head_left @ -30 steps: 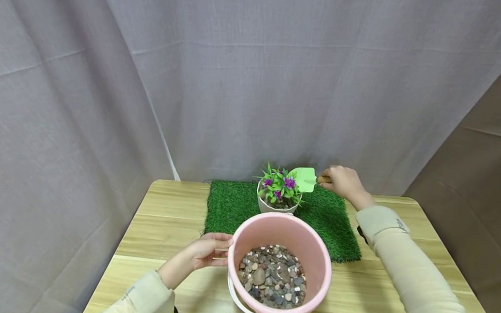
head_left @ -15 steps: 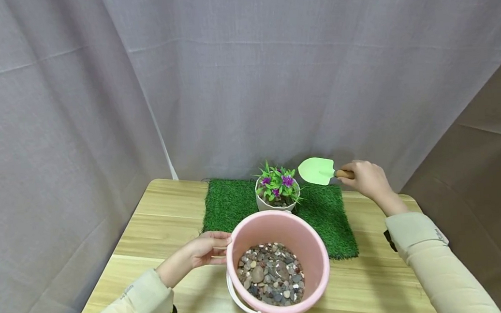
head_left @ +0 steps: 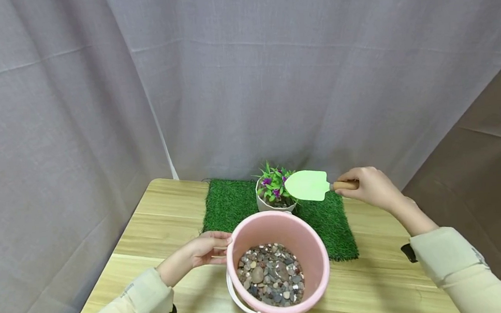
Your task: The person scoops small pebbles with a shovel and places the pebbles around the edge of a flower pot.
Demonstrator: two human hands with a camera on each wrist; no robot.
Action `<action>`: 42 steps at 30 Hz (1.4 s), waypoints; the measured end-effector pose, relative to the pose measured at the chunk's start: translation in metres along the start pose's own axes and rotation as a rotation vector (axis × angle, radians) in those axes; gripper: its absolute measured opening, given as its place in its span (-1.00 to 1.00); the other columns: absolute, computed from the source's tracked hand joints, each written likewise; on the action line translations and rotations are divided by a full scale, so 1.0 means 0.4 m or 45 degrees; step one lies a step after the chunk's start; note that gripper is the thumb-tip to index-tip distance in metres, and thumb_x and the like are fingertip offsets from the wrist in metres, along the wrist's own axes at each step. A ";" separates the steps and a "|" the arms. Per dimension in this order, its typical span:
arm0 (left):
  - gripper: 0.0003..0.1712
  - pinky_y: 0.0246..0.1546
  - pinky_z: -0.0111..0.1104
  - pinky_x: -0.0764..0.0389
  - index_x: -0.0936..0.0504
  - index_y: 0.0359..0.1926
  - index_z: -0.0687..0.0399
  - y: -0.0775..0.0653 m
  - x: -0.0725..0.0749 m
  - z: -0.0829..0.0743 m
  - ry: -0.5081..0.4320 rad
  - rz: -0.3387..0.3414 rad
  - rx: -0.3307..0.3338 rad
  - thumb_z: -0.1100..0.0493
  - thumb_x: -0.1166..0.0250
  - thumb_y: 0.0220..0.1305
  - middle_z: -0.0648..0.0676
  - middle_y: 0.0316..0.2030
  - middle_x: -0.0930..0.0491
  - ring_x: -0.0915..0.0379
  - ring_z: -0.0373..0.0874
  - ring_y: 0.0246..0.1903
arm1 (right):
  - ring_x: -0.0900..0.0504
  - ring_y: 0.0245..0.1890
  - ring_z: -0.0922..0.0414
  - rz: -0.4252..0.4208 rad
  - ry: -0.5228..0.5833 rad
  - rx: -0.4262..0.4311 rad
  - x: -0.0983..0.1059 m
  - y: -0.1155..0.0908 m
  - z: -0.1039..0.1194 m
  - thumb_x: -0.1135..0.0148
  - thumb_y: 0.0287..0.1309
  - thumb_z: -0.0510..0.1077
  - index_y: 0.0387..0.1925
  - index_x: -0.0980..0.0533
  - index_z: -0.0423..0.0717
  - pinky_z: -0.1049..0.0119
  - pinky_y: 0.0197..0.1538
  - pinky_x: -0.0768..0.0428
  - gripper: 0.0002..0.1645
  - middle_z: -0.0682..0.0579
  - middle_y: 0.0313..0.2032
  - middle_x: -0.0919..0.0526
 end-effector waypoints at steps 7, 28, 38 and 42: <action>-0.46 -0.14 -0.35 -0.74 -0.25 0.24 0.46 -0.003 0.001 -0.002 -0.006 -0.003 0.000 0.26 -0.09 0.32 0.00 -0.34 -0.60 -0.56 -0.23 -0.32 | -0.50 -0.57 0.40 0.164 0.087 0.216 -0.071 -0.016 0.126 -0.41 -0.06 -0.16 -0.38 -0.68 -0.12 0.53 -0.48 -0.59 -0.85 0.10 -0.48 -0.69; -0.50 -0.15 -0.34 -0.74 -0.29 0.22 0.44 0.003 -0.007 0.001 -0.033 -0.020 -0.001 0.28 -0.10 0.32 -0.03 -0.37 -0.61 -0.57 -0.27 -0.36 | -0.34 -0.73 0.32 0.377 -0.213 0.483 -0.280 -0.028 0.331 -0.49 -0.29 -0.16 -0.77 -0.41 0.03 0.54 -0.63 -0.40 -0.66 0.24 -0.76 -0.46; -0.52 -0.15 -0.33 -0.74 -0.32 0.19 0.42 0.002 -0.001 0.005 -0.030 -0.034 0.005 0.27 -0.11 0.31 0.00 -0.35 -0.62 -0.58 -0.24 -0.33 | -0.37 -0.72 0.27 0.344 -0.299 0.519 -0.294 -0.031 0.307 -0.37 -0.41 -0.32 -0.77 -0.43 0.03 0.50 -0.59 -0.44 -0.73 0.21 -0.73 -0.49; -0.52 -0.13 -0.32 -0.74 -0.32 0.20 0.42 0.001 0.001 0.004 -0.024 -0.031 0.004 0.27 -0.11 0.31 0.02 -0.33 -0.63 -0.58 -0.24 -0.33 | -0.28 -0.75 0.30 0.303 -0.273 0.538 -0.313 -0.033 0.293 -0.34 -0.36 -0.33 -0.82 -0.37 0.05 0.54 -0.63 -0.34 -0.66 0.23 -0.78 -0.42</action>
Point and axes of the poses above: each hand's wrist, its own y-axis towards the middle knuckle, its own x-axis out of the back of the hand, z = x × y, the point moved 3 cm from there along y, towards the middle knuckle
